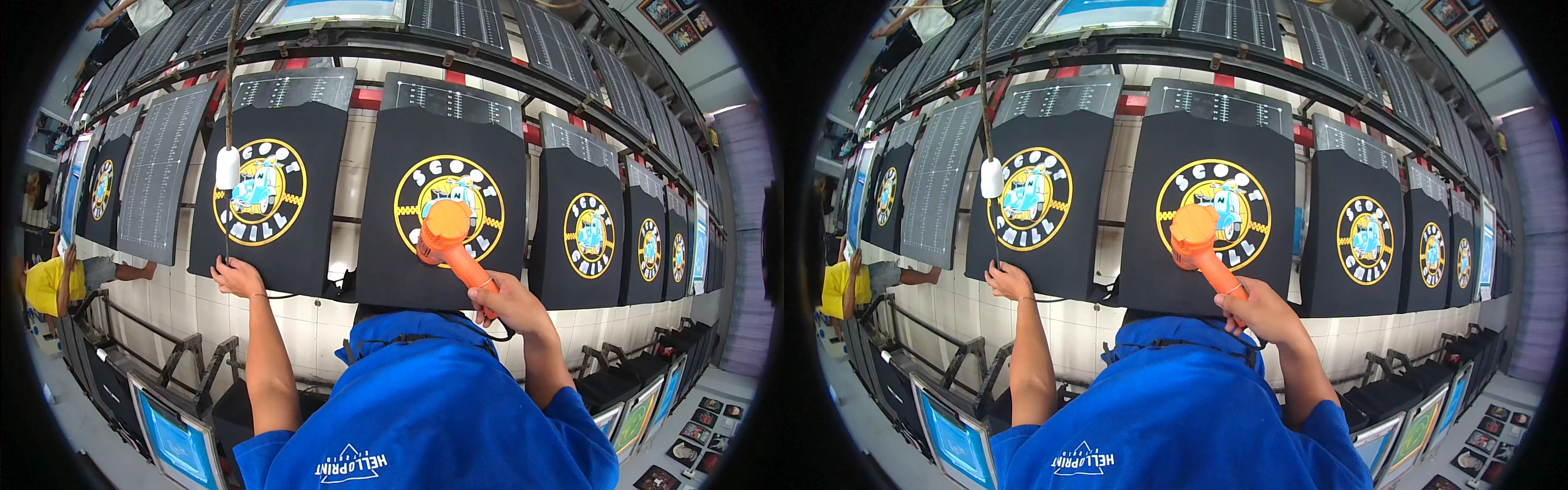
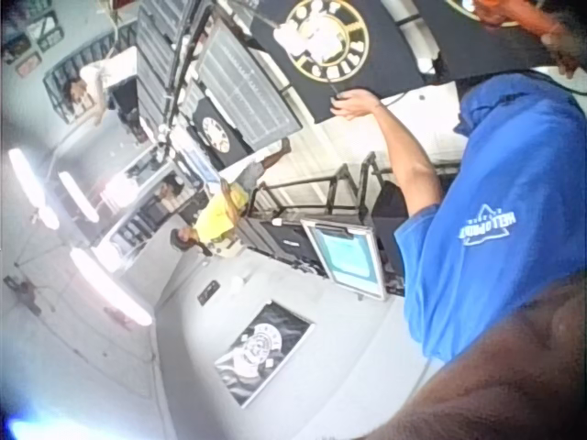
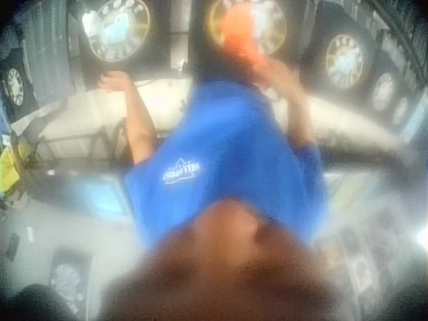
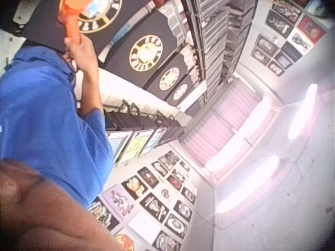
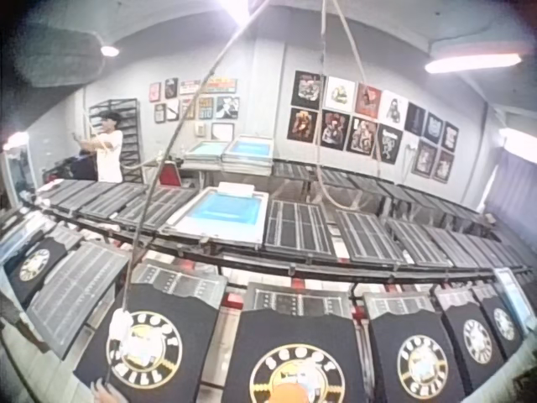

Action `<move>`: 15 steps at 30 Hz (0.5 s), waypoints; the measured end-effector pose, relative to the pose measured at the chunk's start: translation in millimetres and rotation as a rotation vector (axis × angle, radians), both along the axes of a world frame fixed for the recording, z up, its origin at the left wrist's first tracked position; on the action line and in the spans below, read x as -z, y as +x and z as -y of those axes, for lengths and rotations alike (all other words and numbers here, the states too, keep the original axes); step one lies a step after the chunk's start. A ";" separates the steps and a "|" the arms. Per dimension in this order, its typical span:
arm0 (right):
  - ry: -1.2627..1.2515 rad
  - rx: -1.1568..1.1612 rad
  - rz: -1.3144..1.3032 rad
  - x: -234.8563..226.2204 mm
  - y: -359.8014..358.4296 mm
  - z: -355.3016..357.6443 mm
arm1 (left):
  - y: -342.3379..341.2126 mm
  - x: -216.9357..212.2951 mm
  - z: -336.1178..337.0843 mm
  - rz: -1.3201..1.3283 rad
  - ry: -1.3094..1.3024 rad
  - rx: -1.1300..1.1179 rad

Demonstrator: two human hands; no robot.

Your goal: The person uses a heat gun to dry ink on a series of black t-shirts mounted on printing stations, moving from one station to the next.

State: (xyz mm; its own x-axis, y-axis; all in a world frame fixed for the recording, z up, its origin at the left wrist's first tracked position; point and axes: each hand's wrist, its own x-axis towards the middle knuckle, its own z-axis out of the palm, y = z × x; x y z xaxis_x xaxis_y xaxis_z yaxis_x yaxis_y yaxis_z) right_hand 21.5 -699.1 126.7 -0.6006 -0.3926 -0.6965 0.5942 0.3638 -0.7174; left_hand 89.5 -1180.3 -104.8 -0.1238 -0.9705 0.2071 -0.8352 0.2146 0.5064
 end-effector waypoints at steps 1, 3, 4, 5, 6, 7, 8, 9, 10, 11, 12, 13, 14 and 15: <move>-0.004 0.011 -0.007 1.4 2.8 -1.7 | -0.1 0.4 0.4 0.004 -0.009 -0.001; -0.014 0.035 -0.023 6.5 12.5 -6.4 | 0.1 1.7 0.7 0.010 -0.029 -0.002; -0.011 0.047 -0.013 7.1 14.8 -10.4 | 0.4 2.9 1.3 0.017 -0.032 -0.001; -0.008 0.059 -0.003 7.3 16.6 -15.4 | 1.0 4.5 2.4 0.024 -0.035 0.000; -0.007 0.072 0.006 7.8 18.1 -18.7 | 1.2 5.8 3.7 0.030 -0.039 0.001; -0.010 0.076 0.007 7.2 19.6 -20.1 | 1.4 7.2 4.7 0.029 -0.037 -0.004; -0.014 0.080 0.007 5.5 21.0 -21.3 | 1.5 8.6 5.5 0.028 -0.034 -0.010; -0.015 0.083 0.007 4.3 22.0 -22.4 | 1.8 9.8 6.1 0.027 -0.031 -0.016; 0.003 0.089 0.023 5.7 21.7 -28.0 | 2.3 10.7 6.6 0.029 -0.039 -0.008; 0.005 0.099 0.010 4.4 24.1 -28.6 | 3.0 11.3 6.9 0.031 -0.047 0.000; 0.006 0.110 -0.003 2.2 27.6 -29.2 | 2.5 11.1 6.3 0.031 -0.056 0.009; 0.008 0.121 -0.017 1.0 30.1 -30.0 | 2.2 10.7 5.7 0.032 -0.052 0.006; 0.007 0.135 -0.007 1.7 30.8 -34.6 | 1.9 9.8 5.3 0.033 -0.048 0.004; 0.005 0.148 0.003 2.5 30.8 -42.3 | 1.9 9.0 4.7 0.033 -0.044 -0.001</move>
State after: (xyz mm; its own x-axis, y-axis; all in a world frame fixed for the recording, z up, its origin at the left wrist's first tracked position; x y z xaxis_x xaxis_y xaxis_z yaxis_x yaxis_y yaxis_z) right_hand 52.3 -656.8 124.2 -0.6497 -0.2964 -0.7001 0.6435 0.2760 -0.7140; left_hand 91.4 -1185.0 -113.8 -0.1307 -0.9605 0.2458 -0.8513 0.2358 0.4686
